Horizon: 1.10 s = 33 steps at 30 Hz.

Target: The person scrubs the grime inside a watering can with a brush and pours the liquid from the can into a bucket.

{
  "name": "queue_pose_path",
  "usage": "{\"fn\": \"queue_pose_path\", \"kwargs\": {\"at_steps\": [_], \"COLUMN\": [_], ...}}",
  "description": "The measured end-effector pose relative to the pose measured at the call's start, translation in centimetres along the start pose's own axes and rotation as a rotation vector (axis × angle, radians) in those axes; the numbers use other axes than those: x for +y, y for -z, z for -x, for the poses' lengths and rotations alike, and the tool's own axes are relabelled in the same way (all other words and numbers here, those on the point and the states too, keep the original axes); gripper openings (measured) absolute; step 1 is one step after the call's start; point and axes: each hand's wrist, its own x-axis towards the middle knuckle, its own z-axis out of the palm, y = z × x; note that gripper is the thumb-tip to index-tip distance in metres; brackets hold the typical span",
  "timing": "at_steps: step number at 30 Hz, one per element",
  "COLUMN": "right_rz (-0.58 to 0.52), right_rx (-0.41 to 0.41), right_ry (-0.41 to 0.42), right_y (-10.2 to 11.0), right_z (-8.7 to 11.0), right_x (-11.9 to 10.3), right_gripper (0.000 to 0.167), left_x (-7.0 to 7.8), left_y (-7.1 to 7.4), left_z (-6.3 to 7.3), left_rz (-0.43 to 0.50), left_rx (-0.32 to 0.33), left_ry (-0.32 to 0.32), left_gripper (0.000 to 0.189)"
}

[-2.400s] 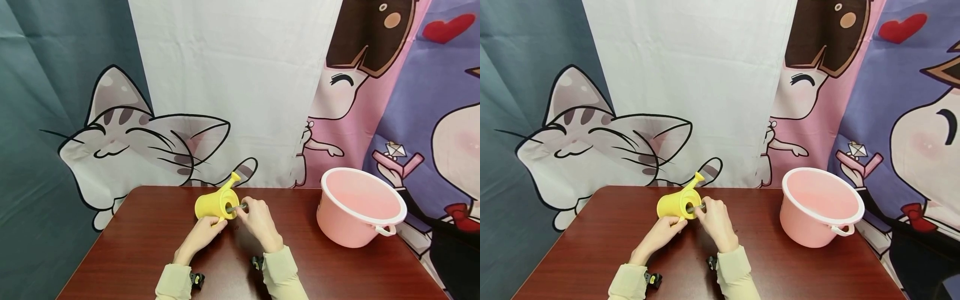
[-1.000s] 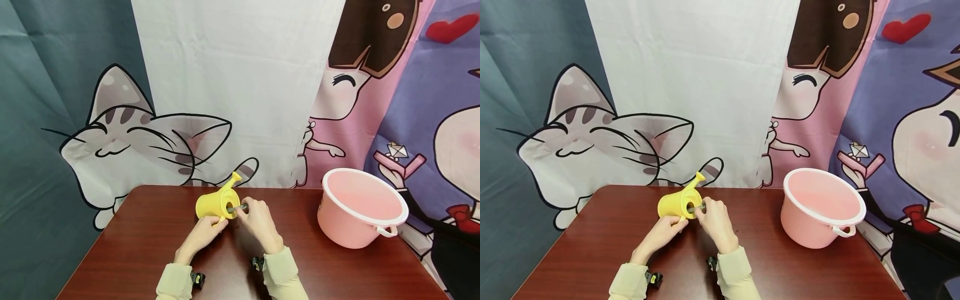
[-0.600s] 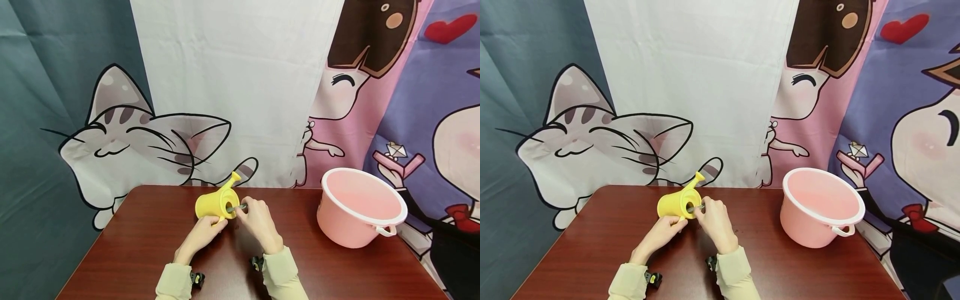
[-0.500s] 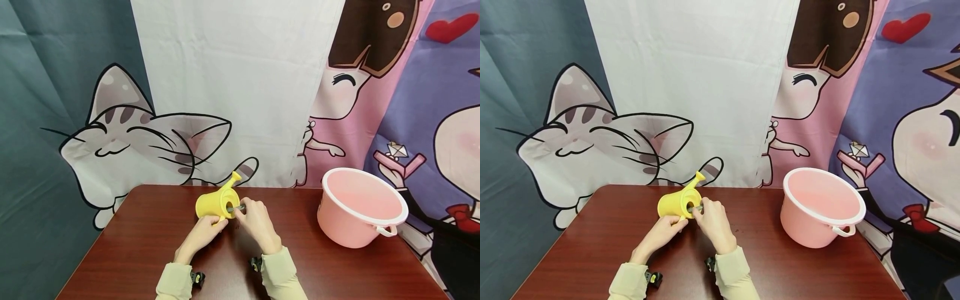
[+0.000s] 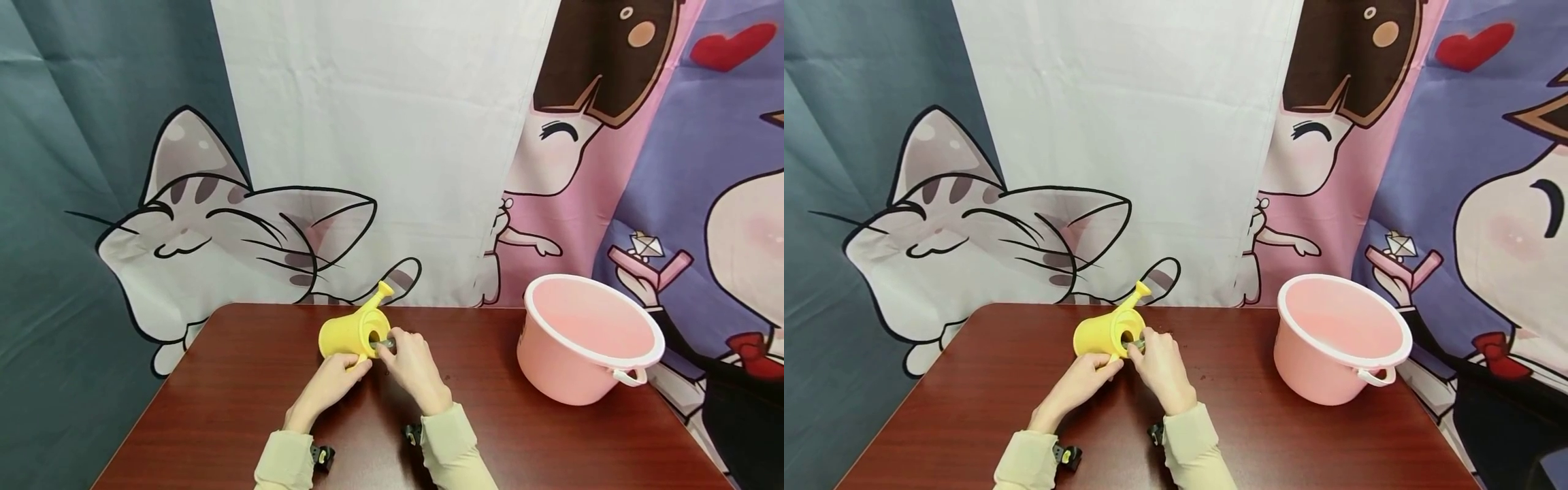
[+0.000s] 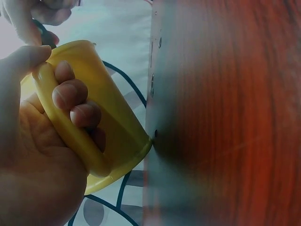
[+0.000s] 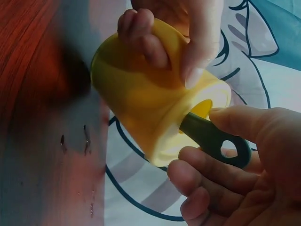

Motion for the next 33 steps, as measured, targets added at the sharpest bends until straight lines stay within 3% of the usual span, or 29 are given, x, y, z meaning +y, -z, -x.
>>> {"fn": "queue_pose_path", "kwargs": {"at_steps": [17,33], "right_rz": [-0.019,-0.034], "right_rx": [0.053,0.106], "right_ry": [-0.020,0.016], "right_y": [3.0,2.7], "right_z": [-0.2,-0.1], "right_x": [-0.5,-1.0], "right_gripper": [0.011,0.009], "left_x": [0.4,0.2], "left_y": [0.4,0.3], "left_z": [0.1,0.1], "left_rz": [0.002,0.016], "left_rx": [-0.004,-0.010], "left_ry": [0.022,0.022], "left_gripper": [0.047,0.047]}}
